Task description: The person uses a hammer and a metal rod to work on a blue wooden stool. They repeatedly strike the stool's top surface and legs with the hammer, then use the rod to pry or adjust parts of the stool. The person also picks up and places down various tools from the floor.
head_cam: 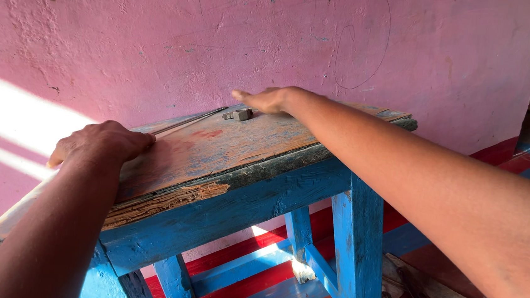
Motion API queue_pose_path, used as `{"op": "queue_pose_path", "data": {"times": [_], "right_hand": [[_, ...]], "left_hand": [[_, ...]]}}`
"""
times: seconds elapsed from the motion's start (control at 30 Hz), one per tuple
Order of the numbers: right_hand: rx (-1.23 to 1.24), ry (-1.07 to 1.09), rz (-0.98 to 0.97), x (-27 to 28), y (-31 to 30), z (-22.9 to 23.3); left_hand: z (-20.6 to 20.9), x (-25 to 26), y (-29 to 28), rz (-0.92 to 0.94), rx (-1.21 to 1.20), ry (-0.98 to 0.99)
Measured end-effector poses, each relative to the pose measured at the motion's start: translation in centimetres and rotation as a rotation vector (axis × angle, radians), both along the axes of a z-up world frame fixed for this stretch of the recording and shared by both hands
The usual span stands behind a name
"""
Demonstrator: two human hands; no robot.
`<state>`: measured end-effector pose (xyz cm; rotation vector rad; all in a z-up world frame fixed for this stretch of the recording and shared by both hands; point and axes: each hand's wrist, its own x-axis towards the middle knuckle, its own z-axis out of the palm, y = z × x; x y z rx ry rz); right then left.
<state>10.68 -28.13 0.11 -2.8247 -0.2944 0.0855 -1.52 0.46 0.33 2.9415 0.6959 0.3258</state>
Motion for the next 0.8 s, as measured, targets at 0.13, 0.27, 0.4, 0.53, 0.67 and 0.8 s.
{"op": "queue_pose_path", "data": {"times": [0.13, 0.27, 0.4, 0.53, 0.67, 0.8], "right_hand": [[-0.012, -0.059, 0.105, -0.8, 0.8, -0.1], [0.057, -0.117, 0.303, -0.4, 1.0, -0.5], [0.114, -0.170, 0.375, -0.4, 1.2, -0.2], [0.174, -0.321, 0.386, -0.5, 1.4, 0.0], [0.128, -0.449, 0.336, -2.1, 1.1, 0.7], [0.056, -0.438, 0.143, -4.2, 1.4, 1.2]], "left_hand": [[-0.5, 1.8, 0.6, -0.152, 0.056, -0.065], [-0.3, 2.3, 0.2, -0.205, 0.050, -0.141], [0.6, 1.4, -0.7, -0.205, 0.113, -0.204], [0.9, 1.1, -0.5, -0.247, 0.167, -0.260], [0.8, 1.1, -0.5, -0.264, 0.235, -0.301], [0.7, 0.5, -1.0, -0.251, 0.210, -0.322]]}}
